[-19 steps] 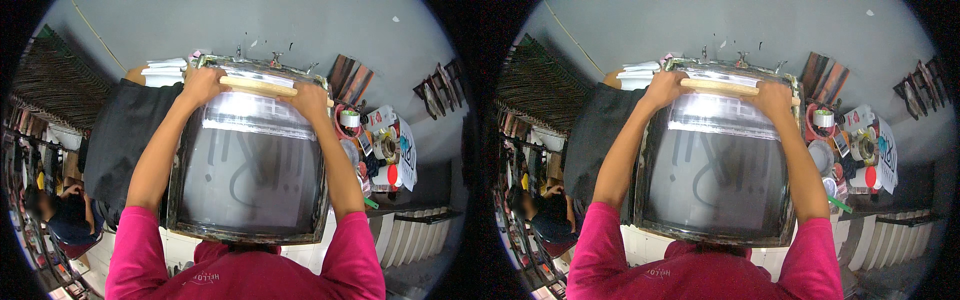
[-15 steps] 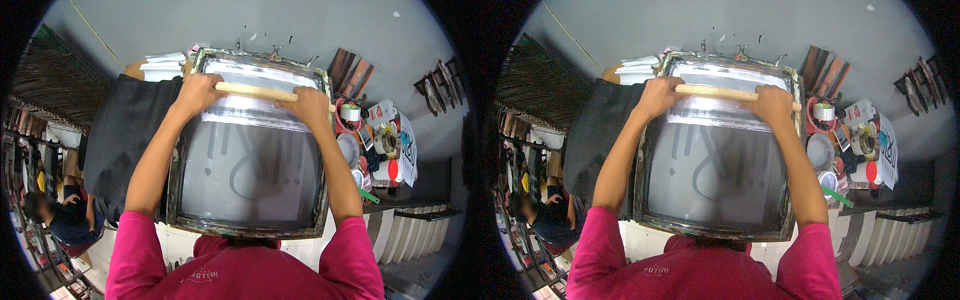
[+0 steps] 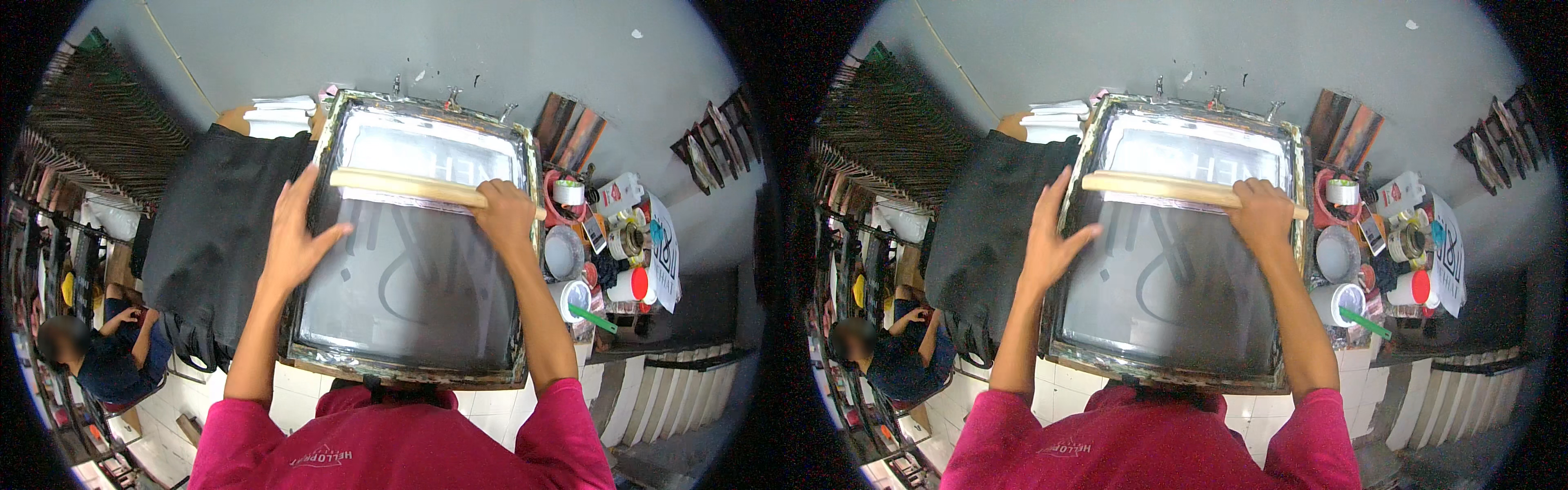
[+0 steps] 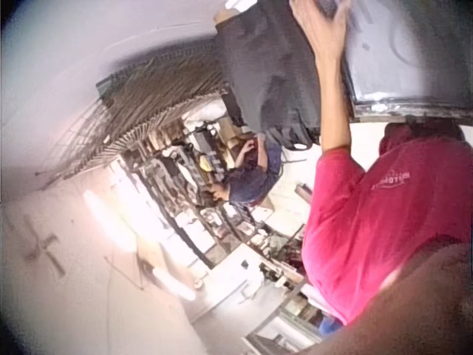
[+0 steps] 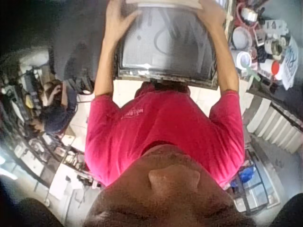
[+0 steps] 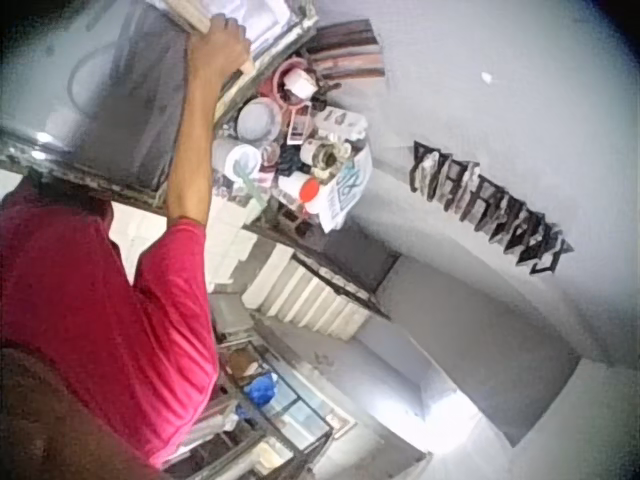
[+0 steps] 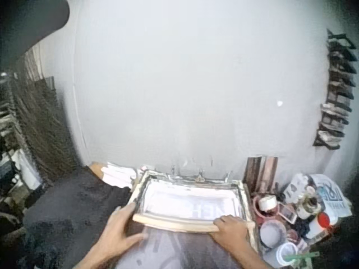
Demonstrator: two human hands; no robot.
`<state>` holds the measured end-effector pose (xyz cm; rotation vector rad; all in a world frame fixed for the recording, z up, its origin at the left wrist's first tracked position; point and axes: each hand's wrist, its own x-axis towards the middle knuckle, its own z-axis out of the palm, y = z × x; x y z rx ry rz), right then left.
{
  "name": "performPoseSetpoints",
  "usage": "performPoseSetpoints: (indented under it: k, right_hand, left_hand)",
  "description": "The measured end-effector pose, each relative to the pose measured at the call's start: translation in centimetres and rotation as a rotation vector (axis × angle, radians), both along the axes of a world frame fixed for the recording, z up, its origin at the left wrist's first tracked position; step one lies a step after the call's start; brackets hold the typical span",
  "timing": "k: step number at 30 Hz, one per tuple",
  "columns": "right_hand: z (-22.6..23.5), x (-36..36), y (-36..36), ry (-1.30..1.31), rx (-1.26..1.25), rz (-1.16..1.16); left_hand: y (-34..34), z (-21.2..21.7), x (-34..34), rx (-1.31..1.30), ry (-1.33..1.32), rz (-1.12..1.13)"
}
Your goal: The person performs screen printing on black bags by placing each bag on the printing surface, lowering the screen, and using a squeegee to apply white ink before lifting the screen and stacking the printed bags.
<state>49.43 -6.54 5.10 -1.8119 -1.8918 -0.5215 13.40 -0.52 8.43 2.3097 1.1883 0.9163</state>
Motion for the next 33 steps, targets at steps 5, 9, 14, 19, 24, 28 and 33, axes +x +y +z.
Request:
performPoseSetpoints:
  k: [5,9,14,19,24,28,33]
  right_hand:
    - [1.7,2.8,5.9,-0.005,-0.026,-0.052]
    - [4.1,3.7,11.2,0.016,-0.31,-0.135]
    - [4.4,5.6,15.8,0.023,-0.448,-0.115]
    - [4.2,6.2,15.9,0.15,-0.346,-0.085]
    - [11.4,5.8,9.7,0.377,-0.125,0.057]
    - [22.6,1.4,-1.4,0.022,0.149,0.195]
    - [30.6,-5.7,-12.8,0.091,-0.03,0.202]
  left_hand:
    - [-9.3,0.8,-6.5,-0.399,0.15,0.007]
    - [-15.1,-0.4,-9.8,-0.397,0.387,-0.013]
    - [-16.7,-5.1,-12.0,-0.132,0.384,0.088]
    - [-16.0,-7.6,-13.7,0.154,0.252,0.02]
    - [-17.1,-8.4,-14.6,0.217,-0.004,0.15]
    - [-14.4,-1.8,-12.2,0.442,-0.226,0.203]
    - [-7.5,10.6,-4.8,0.526,-0.665,0.261]
